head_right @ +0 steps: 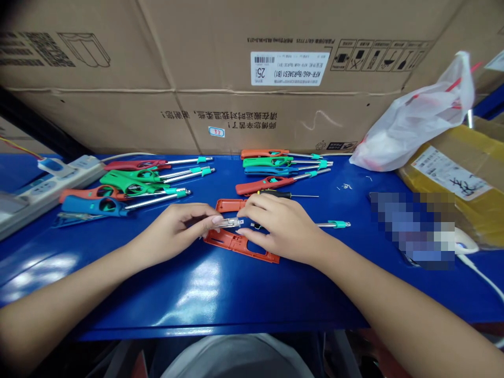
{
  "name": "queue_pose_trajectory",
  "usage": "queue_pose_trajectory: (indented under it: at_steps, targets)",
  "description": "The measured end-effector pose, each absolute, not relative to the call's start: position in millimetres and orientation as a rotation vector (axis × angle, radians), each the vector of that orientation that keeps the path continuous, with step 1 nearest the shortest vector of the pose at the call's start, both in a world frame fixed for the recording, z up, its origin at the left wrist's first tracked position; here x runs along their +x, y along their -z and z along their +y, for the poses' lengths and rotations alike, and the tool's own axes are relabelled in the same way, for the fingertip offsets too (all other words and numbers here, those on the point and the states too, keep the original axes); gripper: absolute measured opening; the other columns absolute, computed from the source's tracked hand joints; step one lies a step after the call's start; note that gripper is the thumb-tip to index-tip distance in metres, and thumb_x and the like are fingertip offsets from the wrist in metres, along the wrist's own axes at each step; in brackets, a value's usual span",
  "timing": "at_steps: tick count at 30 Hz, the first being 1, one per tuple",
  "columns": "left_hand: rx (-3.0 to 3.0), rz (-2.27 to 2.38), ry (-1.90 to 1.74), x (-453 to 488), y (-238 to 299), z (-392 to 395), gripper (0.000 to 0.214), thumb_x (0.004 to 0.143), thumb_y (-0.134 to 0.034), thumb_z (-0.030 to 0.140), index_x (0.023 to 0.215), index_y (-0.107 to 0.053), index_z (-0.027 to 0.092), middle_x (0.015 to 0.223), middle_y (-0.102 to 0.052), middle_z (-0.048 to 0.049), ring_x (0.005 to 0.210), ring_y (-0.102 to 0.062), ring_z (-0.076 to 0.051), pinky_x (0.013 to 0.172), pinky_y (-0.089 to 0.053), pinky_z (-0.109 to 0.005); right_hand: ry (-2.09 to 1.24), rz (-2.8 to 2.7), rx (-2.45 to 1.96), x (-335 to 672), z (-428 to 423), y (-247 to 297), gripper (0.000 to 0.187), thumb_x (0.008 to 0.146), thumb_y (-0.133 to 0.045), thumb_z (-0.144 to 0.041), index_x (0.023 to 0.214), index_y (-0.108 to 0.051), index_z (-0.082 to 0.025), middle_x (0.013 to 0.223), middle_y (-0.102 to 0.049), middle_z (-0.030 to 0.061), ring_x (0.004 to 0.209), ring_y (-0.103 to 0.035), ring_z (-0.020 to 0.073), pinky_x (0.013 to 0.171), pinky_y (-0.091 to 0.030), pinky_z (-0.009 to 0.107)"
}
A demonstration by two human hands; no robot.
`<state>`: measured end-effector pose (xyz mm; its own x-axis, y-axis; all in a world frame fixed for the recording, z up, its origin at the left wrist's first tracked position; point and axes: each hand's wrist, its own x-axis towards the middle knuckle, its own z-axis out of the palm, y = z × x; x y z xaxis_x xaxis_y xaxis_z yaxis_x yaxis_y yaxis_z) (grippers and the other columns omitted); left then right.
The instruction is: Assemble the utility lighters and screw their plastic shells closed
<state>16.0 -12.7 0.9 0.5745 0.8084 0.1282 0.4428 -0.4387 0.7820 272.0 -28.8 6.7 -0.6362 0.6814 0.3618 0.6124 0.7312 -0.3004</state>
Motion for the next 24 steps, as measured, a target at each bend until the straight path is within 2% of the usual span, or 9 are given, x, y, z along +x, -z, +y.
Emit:
queue_pose_trajectory:
  at_steps: [4,8,11,17,19,21,24]
  targets:
    - [1.987,0.959,-0.636,17.7,-1.5,-15.5,0.028,0.1,-0.058,0.037,0.09,-0.075,0.017,0.077,-0.07,-0.0001,0.069,-0.06,-0.012,0.065,-0.047,-0.023,-0.207,-2.525,-0.956,271.7,-30.6,-7.5,0.017,0.098,-0.063,-0.03,0.112,-0.067,-0.02,0.112,-0.073,0.0069,0.105,-0.068,0.0219,0.087,-0.053,0.034]
    - [1.866,0.985,-0.575,18.2,-2.6,-15.6,0.035,0.1,-0.057,0.042,0.088,-0.075,0.015,0.064,-0.061,0.0021,0.06,-0.053,-0.011,0.057,-0.041,-0.021,-0.176,-2.557,-0.909,270.6,-32.4,-4.7,0.024,0.096,-0.067,-0.032,0.116,-0.067,-0.019,0.117,-0.072,0.0079,0.105,-0.068,0.0232,0.086,-0.053,0.035]
    - [1.827,0.988,-0.547,18.1,-3.4,-15.5,0.037,0.1,-0.057,0.043,0.086,-0.075,0.014,0.061,-0.056,0.0032,0.058,-0.049,-0.009,0.056,-0.039,-0.02,-0.166,-2.527,-0.857,268.8,-33.1,-1.4,0.017,0.098,-0.064,-0.029,0.111,-0.069,-0.02,0.111,-0.074,0.0063,0.099,-0.068,0.021,0.085,-0.052,0.034]
    - [1.824,0.954,-0.531,18.8,-0.6,-16.1,0.034,0.1,-0.057,0.041,0.088,-0.076,0.015,0.065,-0.061,0.0024,0.061,-0.053,-0.01,0.059,-0.041,-0.02,-0.228,-2.454,-0.866,263.3,-33.7,2.4,0.015,0.097,-0.063,-0.027,0.107,-0.071,-0.019,0.102,-0.074,0.0057,0.093,-0.067,0.0202,0.081,-0.052,0.033]
    - [1.868,0.943,-0.544,17.3,-0.3,-14.4,0.033,0.1,-0.058,0.04,0.092,-0.077,0.015,0.071,-0.066,0.0007,0.064,-0.056,-0.011,0.062,-0.044,-0.021,-0.25,-2.431,-0.87,262.8,-33.3,2.2,0.014,0.098,-0.061,-0.027,0.104,-0.071,-0.019,0.1,-0.074,0.0057,0.091,-0.067,0.0198,0.081,-0.052,0.034]
    - [1.99,0.931,-0.582,13.6,-2.0,-10.8,0.027,0.096,-0.065,0.041,0.102,-0.077,0.017,0.085,-0.071,-0.0017,0.07,-0.059,-0.012,0.065,-0.046,-0.023,-0.247,-2.402,-0.885,263.9,-32.5,1.0,0.012,0.097,-0.063,-0.026,0.101,-0.072,-0.018,0.097,-0.074,0.0061,0.089,-0.067,0.0199,0.08,-0.052,0.034]
    - [2.267,0.846,-0.549,5.7,-6.8,-3.8,0.044,0.081,-0.084,0.042,0.117,-0.074,0.019,0.104,-0.072,-0.0038,0.083,-0.062,-0.016,0.073,-0.047,-0.026,-0.239,-2.373,-0.897,267.6,-31.3,-1.9,0.01,0.095,-0.065,-0.024,0.098,-0.072,-0.017,0.094,-0.074,0.0066,0.089,-0.067,0.0202,0.079,-0.052,0.034]
